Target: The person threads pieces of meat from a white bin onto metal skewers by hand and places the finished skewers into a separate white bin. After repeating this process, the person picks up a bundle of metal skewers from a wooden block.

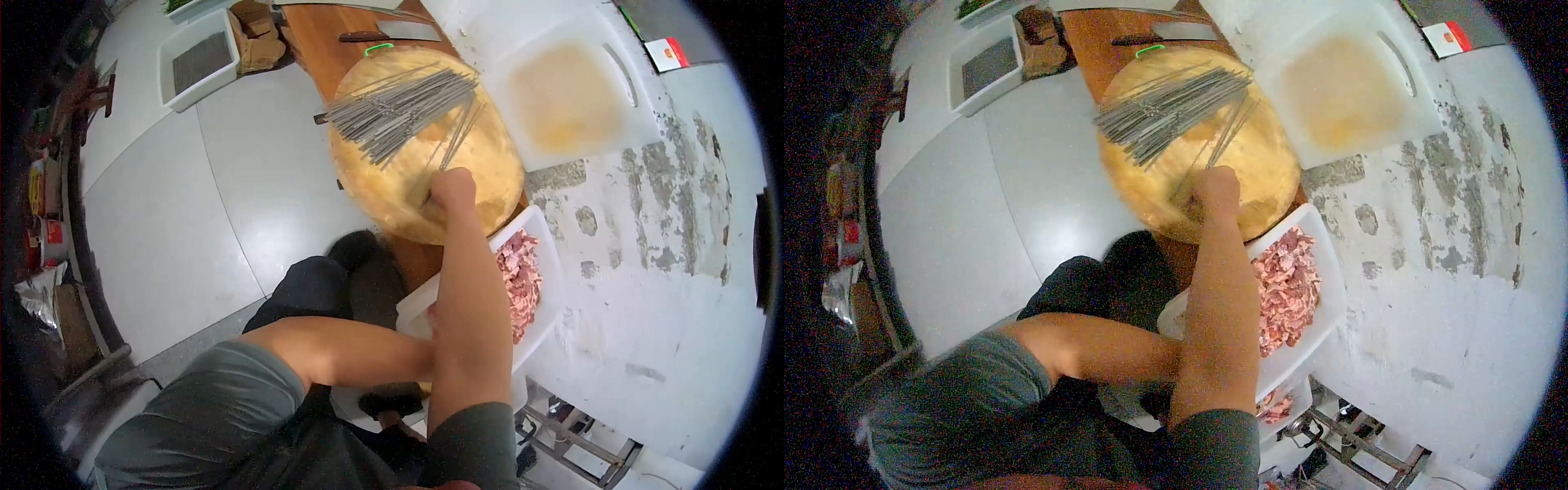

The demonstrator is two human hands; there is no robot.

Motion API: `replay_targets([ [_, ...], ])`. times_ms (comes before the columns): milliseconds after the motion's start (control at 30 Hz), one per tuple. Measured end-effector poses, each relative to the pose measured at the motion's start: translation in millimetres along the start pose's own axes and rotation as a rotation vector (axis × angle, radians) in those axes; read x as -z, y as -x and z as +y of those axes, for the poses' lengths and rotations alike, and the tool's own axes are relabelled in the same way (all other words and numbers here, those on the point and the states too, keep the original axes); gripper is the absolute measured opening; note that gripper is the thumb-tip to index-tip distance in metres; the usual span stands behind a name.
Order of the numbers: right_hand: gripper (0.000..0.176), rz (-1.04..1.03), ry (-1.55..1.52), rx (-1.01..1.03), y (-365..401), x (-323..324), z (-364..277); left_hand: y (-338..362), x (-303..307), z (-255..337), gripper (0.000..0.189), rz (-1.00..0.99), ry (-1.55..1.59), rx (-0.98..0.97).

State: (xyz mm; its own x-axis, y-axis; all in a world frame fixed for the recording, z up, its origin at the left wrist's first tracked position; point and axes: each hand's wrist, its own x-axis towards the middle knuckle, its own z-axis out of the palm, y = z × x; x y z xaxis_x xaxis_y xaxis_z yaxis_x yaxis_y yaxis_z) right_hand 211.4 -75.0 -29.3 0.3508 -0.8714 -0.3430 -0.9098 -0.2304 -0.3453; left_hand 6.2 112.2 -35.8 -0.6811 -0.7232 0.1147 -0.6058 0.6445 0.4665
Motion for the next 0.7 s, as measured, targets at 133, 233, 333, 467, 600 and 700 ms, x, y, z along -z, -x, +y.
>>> replay_targets([
  [133,0.029,0.061,-0.206,0.024,-18.6,-15.2,11.9,0.7,1.1,0.8,0.032,0.005,0.004,0.007],
  [233,0.025,0.025,-0.509,0.027,-5.8,0.5,13.4,-1.0,1.7,3.0,0.032,0.014,0.009,0.010],
  [333,0.021,0.094,-0.733,0.002,19.6,28.3,13.7,-4.6,11.0,-1.8,0.032,0.038,0.008,0.047],
  [467,0.017,0.066,-1.064,-0.020,92.9,87.9,52.7,-0.1,41.4,-8.1,0.031,0.117,0.012,0.153],
  [600,0.018,0.301,-1.156,-0.119,210.3,146.1,125.9,8.5,66.7,-15.2,0.021,-0.113,0.073,0.192],
  [700,0.014,0.529,-1.212,-0.212,282.3,150.6,219.4,-0.3,65.1,-21.6,0.019,-0.184,0.014,0.162],
])
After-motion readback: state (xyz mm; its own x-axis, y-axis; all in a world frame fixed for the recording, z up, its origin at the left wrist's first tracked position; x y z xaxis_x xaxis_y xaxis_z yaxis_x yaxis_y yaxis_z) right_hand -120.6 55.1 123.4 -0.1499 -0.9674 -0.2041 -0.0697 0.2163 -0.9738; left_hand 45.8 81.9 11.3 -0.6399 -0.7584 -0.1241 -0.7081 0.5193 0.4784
